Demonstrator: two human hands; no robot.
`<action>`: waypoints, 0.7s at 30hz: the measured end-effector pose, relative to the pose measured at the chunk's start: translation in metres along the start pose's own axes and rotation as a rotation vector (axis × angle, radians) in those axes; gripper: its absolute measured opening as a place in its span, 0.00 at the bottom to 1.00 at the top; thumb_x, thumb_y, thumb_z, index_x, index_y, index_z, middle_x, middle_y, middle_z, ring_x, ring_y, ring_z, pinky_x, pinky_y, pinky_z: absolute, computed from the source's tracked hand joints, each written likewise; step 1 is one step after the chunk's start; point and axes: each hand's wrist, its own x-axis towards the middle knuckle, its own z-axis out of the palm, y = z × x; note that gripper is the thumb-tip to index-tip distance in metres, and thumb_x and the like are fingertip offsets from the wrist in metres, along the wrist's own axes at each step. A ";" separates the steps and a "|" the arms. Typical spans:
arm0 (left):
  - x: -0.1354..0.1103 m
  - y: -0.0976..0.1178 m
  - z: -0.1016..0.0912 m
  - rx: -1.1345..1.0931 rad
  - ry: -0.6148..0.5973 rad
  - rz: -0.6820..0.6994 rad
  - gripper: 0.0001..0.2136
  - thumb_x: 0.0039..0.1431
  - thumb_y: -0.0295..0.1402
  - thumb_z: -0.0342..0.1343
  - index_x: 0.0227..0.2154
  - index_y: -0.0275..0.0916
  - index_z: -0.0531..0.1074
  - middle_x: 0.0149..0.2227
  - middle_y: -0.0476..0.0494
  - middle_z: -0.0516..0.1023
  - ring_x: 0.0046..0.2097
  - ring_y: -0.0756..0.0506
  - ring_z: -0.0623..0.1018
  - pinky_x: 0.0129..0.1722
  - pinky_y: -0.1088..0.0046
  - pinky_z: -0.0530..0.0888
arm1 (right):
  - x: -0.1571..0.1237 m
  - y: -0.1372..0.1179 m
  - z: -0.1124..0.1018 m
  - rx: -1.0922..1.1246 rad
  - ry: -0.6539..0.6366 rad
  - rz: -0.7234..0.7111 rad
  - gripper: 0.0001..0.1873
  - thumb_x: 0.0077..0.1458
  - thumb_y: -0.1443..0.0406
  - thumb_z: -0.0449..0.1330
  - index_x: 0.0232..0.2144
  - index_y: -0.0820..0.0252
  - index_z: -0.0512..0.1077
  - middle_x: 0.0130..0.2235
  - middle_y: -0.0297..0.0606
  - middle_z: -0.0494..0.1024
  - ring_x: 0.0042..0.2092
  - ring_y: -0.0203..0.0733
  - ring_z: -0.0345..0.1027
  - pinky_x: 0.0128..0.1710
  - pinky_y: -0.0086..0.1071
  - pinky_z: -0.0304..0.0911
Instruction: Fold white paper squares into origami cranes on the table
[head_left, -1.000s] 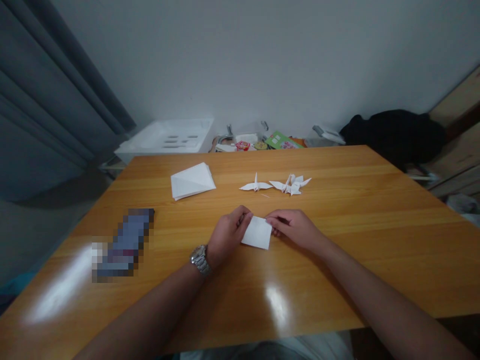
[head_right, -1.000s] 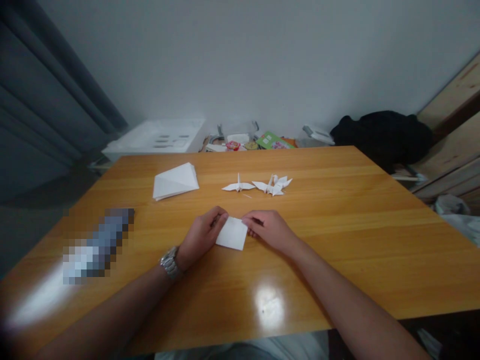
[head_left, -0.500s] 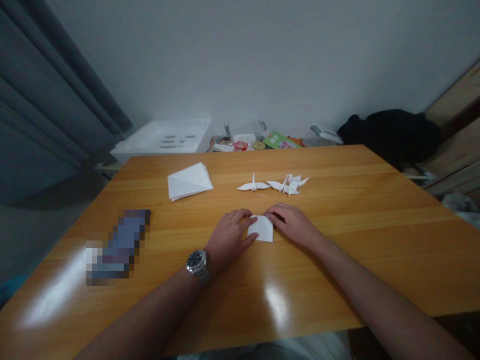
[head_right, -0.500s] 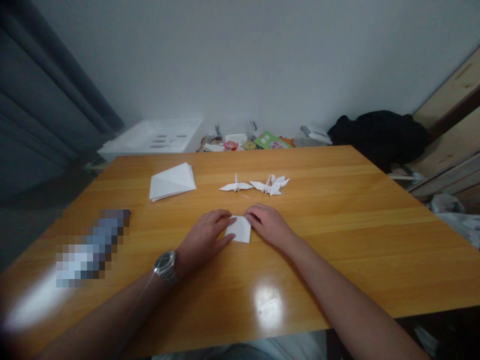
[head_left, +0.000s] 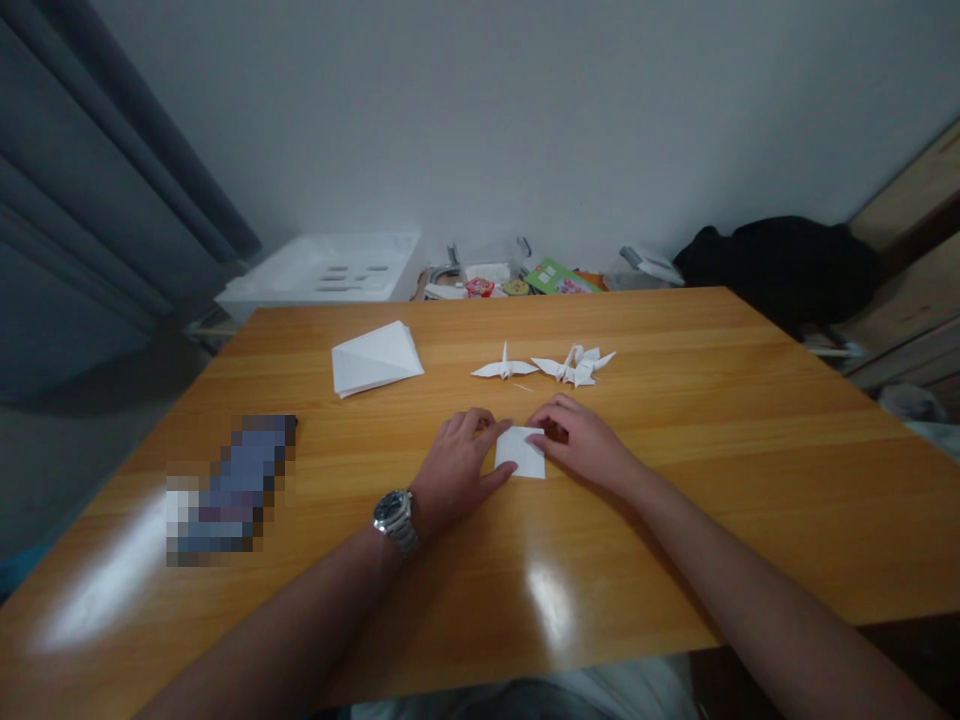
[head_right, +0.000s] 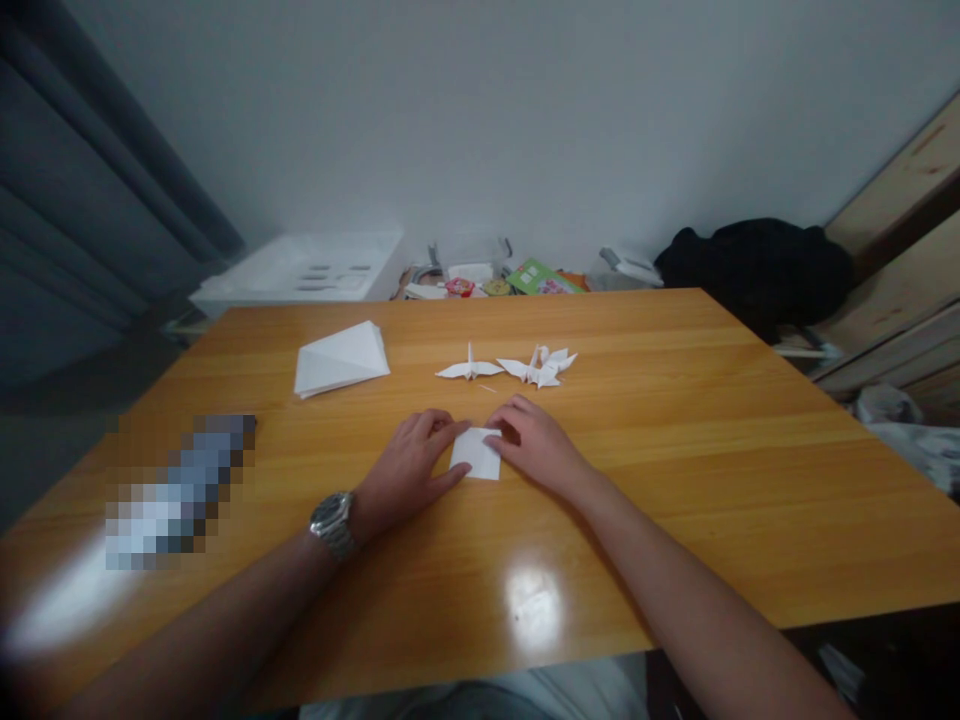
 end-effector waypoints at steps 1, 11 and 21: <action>0.000 0.000 0.000 -0.005 -0.001 -0.001 0.24 0.62 0.41 0.59 0.60 0.40 0.67 0.52 0.37 0.70 0.52 0.37 0.70 0.56 0.55 0.69 | 0.000 -0.001 0.000 0.017 0.012 0.012 0.05 0.60 0.63 0.62 0.36 0.59 0.75 0.37 0.38 0.73 0.37 0.40 0.67 0.37 0.33 0.62; 0.003 -0.001 -0.003 -0.155 0.007 0.038 0.22 0.60 0.38 0.62 0.55 0.40 0.66 0.55 0.39 0.71 0.55 0.37 0.70 0.57 0.56 0.67 | -0.001 -0.004 -0.006 0.117 -0.122 -0.019 0.16 0.67 0.57 0.54 0.35 0.59 0.76 0.37 0.40 0.79 0.39 0.43 0.71 0.41 0.35 0.64; 0.007 -0.006 -0.011 -0.470 0.059 0.024 0.17 0.73 0.40 0.43 0.35 0.38 0.75 0.45 0.42 0.77 0.48 0.44 0.75 0.53 0.64 0.70 | -0.003 -0.007 -0.012 0.173 -0.136 -0.042 0.33 0.70 0.47 0.40 0.36 0.60 0.78 0.38 0.43 0.79 0.40 0.44 0.72 0.43 0.37 0.64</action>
